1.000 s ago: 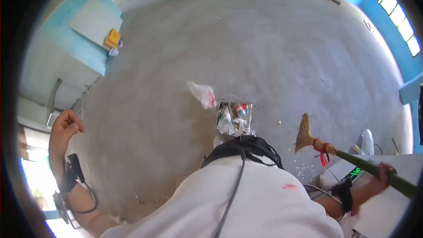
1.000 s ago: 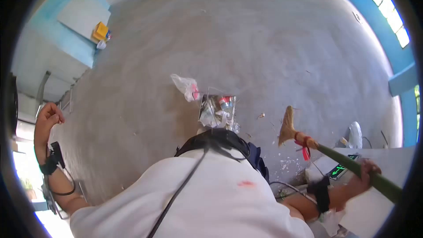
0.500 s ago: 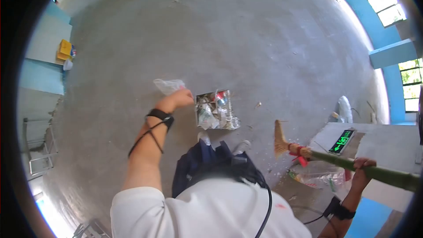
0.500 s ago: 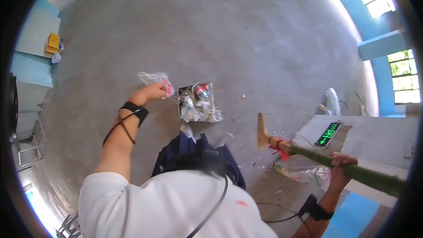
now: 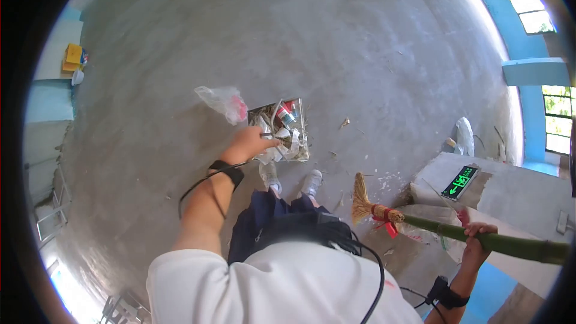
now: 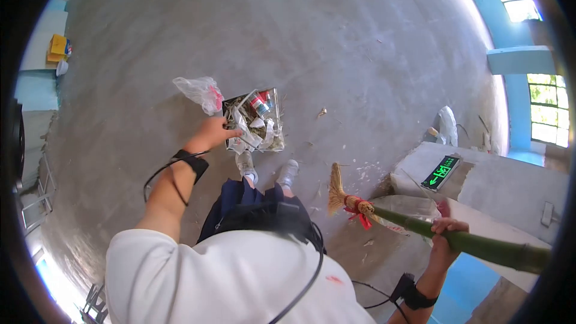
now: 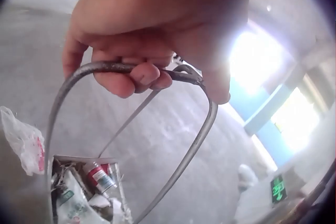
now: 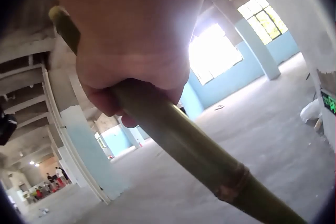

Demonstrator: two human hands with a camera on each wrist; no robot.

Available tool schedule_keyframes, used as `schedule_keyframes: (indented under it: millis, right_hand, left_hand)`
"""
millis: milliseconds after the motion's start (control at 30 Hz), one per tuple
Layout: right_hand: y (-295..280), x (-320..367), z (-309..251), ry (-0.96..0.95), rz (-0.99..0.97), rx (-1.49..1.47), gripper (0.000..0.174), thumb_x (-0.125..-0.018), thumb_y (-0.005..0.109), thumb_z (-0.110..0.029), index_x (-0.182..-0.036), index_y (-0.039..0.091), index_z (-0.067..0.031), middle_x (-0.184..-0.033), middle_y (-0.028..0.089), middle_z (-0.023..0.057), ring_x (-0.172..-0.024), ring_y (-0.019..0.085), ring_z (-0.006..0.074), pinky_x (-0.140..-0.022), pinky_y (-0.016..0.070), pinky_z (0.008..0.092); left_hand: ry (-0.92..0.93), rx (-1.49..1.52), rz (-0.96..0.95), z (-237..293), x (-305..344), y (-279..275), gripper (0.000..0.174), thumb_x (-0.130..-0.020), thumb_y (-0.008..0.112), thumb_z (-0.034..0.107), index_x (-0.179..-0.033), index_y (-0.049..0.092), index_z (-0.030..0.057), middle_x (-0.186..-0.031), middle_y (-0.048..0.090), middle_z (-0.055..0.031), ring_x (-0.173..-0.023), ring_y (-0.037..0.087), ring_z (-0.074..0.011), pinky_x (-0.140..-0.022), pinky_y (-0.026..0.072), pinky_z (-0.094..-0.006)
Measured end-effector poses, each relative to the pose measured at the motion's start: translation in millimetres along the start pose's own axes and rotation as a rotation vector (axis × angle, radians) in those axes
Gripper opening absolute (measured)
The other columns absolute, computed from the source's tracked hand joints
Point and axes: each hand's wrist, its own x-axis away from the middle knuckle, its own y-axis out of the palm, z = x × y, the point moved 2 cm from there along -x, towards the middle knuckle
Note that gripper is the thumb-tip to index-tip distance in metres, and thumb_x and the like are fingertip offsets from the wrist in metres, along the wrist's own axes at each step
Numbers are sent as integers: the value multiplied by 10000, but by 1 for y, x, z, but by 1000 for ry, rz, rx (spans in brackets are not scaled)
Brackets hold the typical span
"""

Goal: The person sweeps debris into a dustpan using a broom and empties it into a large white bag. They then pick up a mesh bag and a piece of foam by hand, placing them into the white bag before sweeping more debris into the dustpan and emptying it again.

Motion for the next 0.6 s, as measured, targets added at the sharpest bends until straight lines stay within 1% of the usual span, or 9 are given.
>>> schedule_keyframes:
  millis: [67,100,167,233,300,333,433,533,600]
  right_hand:
    - [7,-6,-3,-25,-30,-69,320,-520,495,59,-805,397,-50,-670,464,79,-638,461,178,-700,398,315]
    - [19,-11,-5,-36,-28,-109,327,-508,478,76,-800,402,-49,-669,462,81,-635,458,176,-676,398,305]
    - [53,-31,-10,-4,-68,-115,331,-503,476,83,-799,404,-47,-669,461,80,-633,458,177,-663,398,302]
    - [95,-57,-12,-2,-130,-116,333,-498,472,91,-795,406,-44,-669,460,79,-632,458,177,-648,398,298]
    - [129,-62,-15,-5,-186,-159,335,-492,463,96,-791,403,-43,-670,458,77,-631,458,181,-646,397,300]
    - [137,-52,-18,-23,-205,-174,336,-489,460,97,-788,402,-45,-671,457,77,-631,458,183,-648,396,303]
    - [130,32,-33,-84,-244,-240,342,-482,454,97,-786,400,-50,-673,453,77,-645,458,188,-687,394,320]
    - [85,172,-40,-131,-274,-296,349,-476,446,100,-786,399,-55,-680,452,76,-660,457,191,-734,387,339]
    - [42,273,-40,-196,-352,-325,345,-489,448,106,-787,397,-60,-696,449,70,-696,460,192,-771,383,358]
  left_hand:
    - [52,78,97,-10,34,-20,506,-611,616,518,-666,574,17,-616,575,-126,-566,559,-250,-524,416,-333]
    - [71,74,165,-14,50,-33,517,-615,616,516,-587,540,6,-544,526,-124,-507,506,-241,-496,391,-337]
    - [8,148,234,-22,77,-65,505,-625,612,503,-574,525,7,-515,499,-116,-483,478,-230,-492,380,-342]
    - [-68,184,306,-46,95,-85,499,-636,605,494,-561,511,9,-495,480,-109,-468,463,-222,-488,374,-344]
    - [-149,178,371,-81,127,-90,498,-649,597,489,-549,498,12,-484,470,-103,-460,460,-218,-485,370,-343]
    - [-188,213,399,-96,149,-84,497,-654,595,487,-549,493,12,-481,465,-101,-458,455,-214,-482,368,-341]
    - [-289,316,484,-142,256,-31,490,-668,594,476,-552,483,13,-474,452,-95,-453,441,-203,-476,361,-335]
    - [-334,376,568,-187,397,58,471,-678,596,454,-563,483,12,-473,443,-91,-448,423,-192,-470,355,-329]
    - [-335,363,614,-207,495,121,455,-683,597,437,-570,484,11,-472,438,-88,-445,410,-186,-467,352,-325]
